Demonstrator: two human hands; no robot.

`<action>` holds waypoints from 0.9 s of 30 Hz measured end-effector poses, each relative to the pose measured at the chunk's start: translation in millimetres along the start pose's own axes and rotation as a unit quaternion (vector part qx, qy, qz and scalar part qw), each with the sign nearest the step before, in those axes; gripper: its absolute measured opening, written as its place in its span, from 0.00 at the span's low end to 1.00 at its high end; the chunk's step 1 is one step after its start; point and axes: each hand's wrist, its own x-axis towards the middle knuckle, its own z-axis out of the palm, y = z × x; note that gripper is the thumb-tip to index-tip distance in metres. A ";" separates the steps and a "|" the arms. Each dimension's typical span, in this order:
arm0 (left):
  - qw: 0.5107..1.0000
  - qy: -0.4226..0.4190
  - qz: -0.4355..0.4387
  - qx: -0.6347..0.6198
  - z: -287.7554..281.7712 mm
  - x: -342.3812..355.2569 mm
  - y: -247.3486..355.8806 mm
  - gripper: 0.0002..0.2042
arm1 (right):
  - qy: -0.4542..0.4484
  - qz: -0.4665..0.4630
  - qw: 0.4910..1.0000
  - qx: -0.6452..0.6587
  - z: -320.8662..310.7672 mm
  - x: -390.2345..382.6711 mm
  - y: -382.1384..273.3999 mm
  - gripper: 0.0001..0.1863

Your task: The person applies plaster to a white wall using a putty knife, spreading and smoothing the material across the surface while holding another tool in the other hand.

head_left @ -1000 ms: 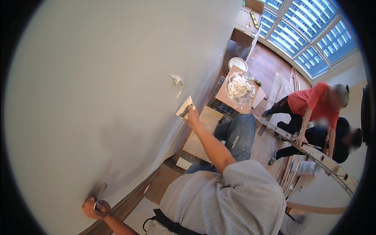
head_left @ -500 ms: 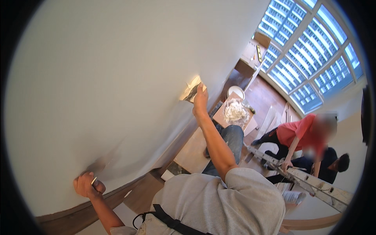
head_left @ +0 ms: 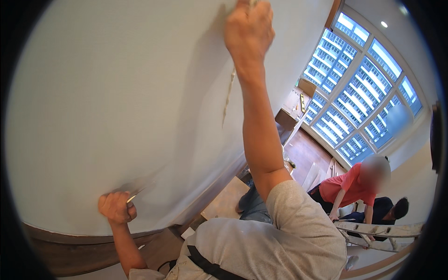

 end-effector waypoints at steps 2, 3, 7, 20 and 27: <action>1.000 -0.002 -0.002 -0.001 -4.1 1.0 -0.3 0.09 | -0.034 -0.050 0.998 -0.013 -9.7 4.3 -52.4 0.19; 1.000 0.004 0.002 -0.003 -4.6 3.1 -0.6 0.09 | -0.090 -0.066 0.994 -0.004 -19.5 -4.7 -72.1 0.23; 1.000 -0.005 0.005 -0.005 -3.7 1.1 -0.4 0.10 | 0.055 -0.254 0.964 -0.057 -0.9 -56.7 -80.8 0.13; 0.998 0.056 -0.020 -0.026 -12.7 -10.7 -11.3 0.12 | 0.057 -0.547 0.835 -0.010 -84.2 126.9 12.8 0.14; 0.999 0.040 -0.003 -0.027 -15.6 -10.4 -8.4 0.14 | -0.039 -0.526 0.847 -0.065 -62.1 128.7 89.2 0.19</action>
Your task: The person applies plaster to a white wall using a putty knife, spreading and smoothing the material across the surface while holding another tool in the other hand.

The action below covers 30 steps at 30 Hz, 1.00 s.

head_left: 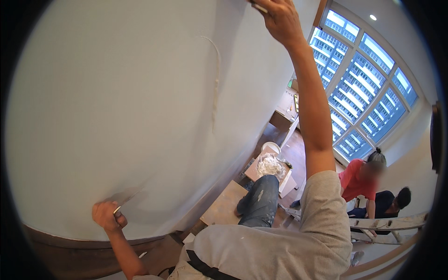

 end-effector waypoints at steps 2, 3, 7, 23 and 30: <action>1.000 -0.001 -0.002 0.008 2.6 -5.2 0.1 0.16 | -0.025 -0.025 0.999 -0.034 16.6 -48.8 12.5 0.30; 1.000 0.001 -0.001 0.013 2.7 -7.5 -0.2 0.16 | -0.052 0.010 0.998 -0.016 24.6 -73.1 9.4 0.33; 1.000 -0.001 0.004 0.022 4.8 -8.2 2.2 0.14 | -0.133 0.120 0.982 0.054 36.0 -166.8 -36.1 0.39; 0.981 -0.142 0.006 0.129 -6.2 -8.2 3.6 0.10 | -0.162 0.583 0.758 0.243 115.6 -540.6 -322.7 0.29; 0.967 -0.144 0.055 0.203 -11.9 -29.5 -15.9 0.13 | -0.165 0.829 0.487 0.219 145.0 -558.6 -496.0 0.28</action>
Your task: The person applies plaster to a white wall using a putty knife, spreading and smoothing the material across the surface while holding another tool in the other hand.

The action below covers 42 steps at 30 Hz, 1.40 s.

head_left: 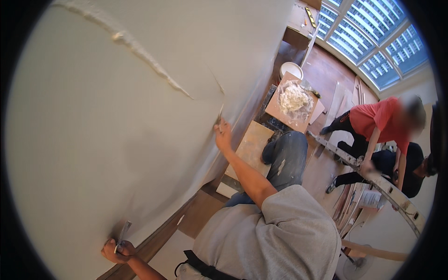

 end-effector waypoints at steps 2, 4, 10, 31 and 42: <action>0.999 0.045 -0.004 -0.013 4.6 14.8 13.2 0.14 | -0.031 0.042 0.997 0.054 10.1 -45.5 0.0 0.28; 0.999 0.045 -0.021 -0.020 3.9 24.8 18.2 0.15 | -0.088 0.030 0.994 0.064 -1.8 -77.2 6.5 0.27; 0.998 0.052 -0.010 -0.018 6.6 19.4 10.5 0.15 | -0.025 0.209 0.945 0.250 -41.7 -19.4 58.8 0.17; 0.987 0.070 -0.072 -0.126 -1.2 32.8 27.3 0.10 | 0.071 -0.245 0.954 0.159 -105.9 7.7 -365.3 0.28; 0.982 0.073 -0.088 -0.153 -4.2 33.0 24.2 0.07 | 0.162 -0.437 0.882 0.062 -130.7 -47.2 -622.9 0.23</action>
